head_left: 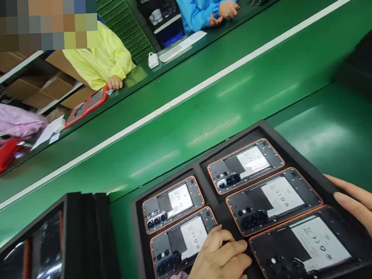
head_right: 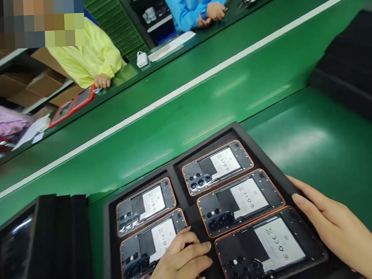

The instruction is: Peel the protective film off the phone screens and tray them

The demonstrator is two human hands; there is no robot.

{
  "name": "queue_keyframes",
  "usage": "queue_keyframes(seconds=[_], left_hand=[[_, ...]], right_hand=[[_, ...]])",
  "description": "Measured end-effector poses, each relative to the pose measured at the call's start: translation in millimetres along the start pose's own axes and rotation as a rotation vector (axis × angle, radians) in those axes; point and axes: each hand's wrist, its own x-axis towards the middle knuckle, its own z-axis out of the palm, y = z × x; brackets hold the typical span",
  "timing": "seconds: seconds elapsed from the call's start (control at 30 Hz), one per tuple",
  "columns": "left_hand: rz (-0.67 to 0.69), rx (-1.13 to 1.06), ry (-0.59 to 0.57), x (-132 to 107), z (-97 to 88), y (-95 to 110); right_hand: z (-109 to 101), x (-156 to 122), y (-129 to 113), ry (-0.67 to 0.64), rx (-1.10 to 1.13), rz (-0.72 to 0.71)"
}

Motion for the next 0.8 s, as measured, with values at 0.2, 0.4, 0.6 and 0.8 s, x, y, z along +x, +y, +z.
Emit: queue_keyframes(seconds=[0.2,0.4,0.6,0.8], left_hand=[[0.053,0.007,0.173,1,10.6,-5],[-0.133,0.213,0.155,-18,-48.0,-6],[-0.808,0.297,0.322,-38,-79.0,-7],[-1.002,0.488,-0.001,5,-80.1,-23]], right_hand=[[-5,7,-18,-0.002,0.022,0.002],[4,-7,-5,0.217,0.064,-0.046],[-16,-6,-18,0.363,0.164,-0.237],[-30,34,-82,0.036,-0.076,-0.477]])
